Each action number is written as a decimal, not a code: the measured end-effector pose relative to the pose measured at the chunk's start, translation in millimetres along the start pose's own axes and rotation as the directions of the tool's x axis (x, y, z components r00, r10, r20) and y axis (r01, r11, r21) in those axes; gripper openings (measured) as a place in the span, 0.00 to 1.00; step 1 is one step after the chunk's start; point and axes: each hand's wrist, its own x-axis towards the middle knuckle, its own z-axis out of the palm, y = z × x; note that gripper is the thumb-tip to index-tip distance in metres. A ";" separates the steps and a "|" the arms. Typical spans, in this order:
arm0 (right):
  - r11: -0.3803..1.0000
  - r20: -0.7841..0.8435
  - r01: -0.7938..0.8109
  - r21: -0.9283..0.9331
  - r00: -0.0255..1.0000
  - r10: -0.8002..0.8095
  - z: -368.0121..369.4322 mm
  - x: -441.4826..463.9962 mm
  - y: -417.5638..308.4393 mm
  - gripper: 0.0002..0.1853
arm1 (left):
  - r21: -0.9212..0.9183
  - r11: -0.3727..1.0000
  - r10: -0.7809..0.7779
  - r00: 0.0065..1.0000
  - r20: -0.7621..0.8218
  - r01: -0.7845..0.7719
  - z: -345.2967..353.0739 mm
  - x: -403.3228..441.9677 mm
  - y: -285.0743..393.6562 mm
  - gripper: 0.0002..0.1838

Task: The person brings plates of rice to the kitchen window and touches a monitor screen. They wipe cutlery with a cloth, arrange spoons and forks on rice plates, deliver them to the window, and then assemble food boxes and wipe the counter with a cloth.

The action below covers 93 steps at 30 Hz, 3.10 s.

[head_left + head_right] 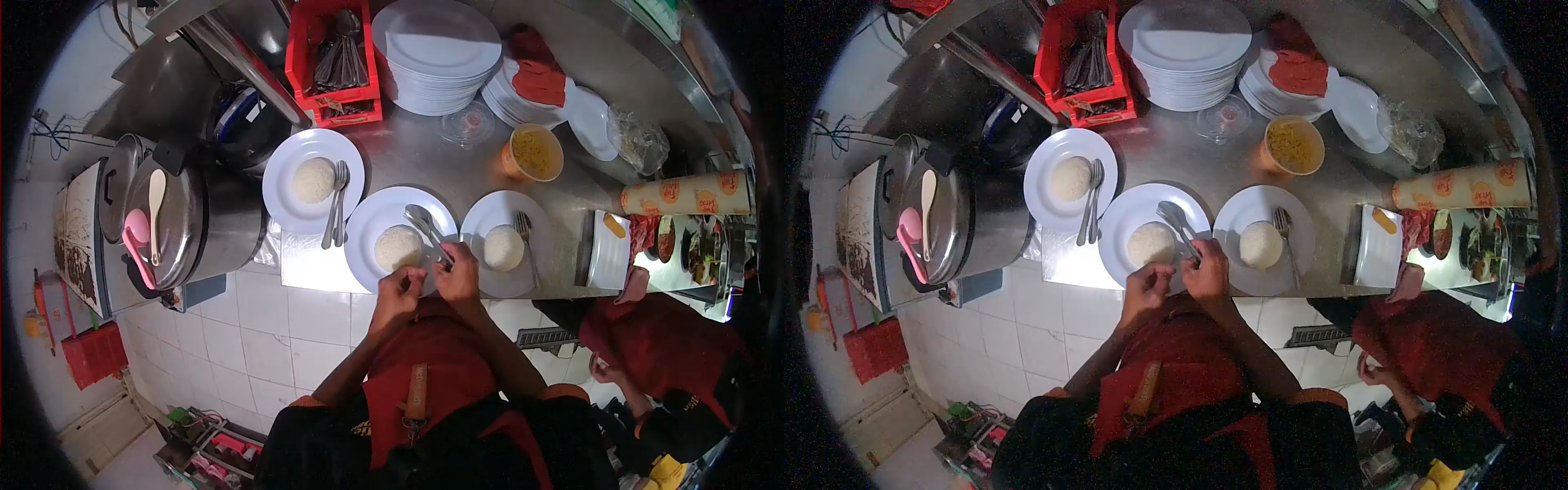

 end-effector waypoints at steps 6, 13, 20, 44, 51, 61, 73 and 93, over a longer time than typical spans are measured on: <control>0.965 -0.125 0.092 0.246 0.990 -0.062 -10.9 -6.1 -5.7 0.11 | -0.347 0.920 -0.160 0.983 0.092 0.182 32.0 20.3 11.7 0.14; 0.697 0.016 -0.259 0.669 0.942 0.335 -36.6 -4.6 -51.8 0.08 | -0.543 0.840 0.028 0.999 0.035 -0.004 49.9 38.3 34.0 0.12; 0.764 -0.123 -0.081 0.640 0.971 0.206 -44.2 4.7 -51.9 0.14 | -0.791 0.611 -0.039 0.998 -0.044 -0.011 49.1 31.0 90.5 0.17; 0.858 -0.235 0.189 -0.478 0.913 -0.333 -186.0 353.6 82.9 0.24 | -0.365 0.921 0.179 0.980 0.091 -0.135 75.1 122.9 172.9 0.12; 0.513 0.170 0.135 0.848 0.847 -0.504 -226.7 219.7 -47.3 0.17 | -0.229 0.897 0.402 0.913 0.073 -0.377 80.6 196.3 148.0 0.09; 0.461 -0.210 0.311 0.831 0.943 -0.258 -153.2 202.4 -50.0 0.12 | -0.103 0.902 0.432 0.868 0.246 -0.420 68.1 227.8 114.1 0.18; 0.225 0.079 -0.080 0.971 0.997 0.012 -167.0 159.1 -48.1 0.20 | -0.244 0.896 0.429 0.868 0.251 -0.372 81.6 152.0 131.6 0.14; 0.670 0.117 -0.211 0.712 0.976 0.183 -141.7 145.7 -78.9 0.15 | -0.208 0.904 0.409 0.896 0.173 -0.373 66.4 153.7 129.0 0.13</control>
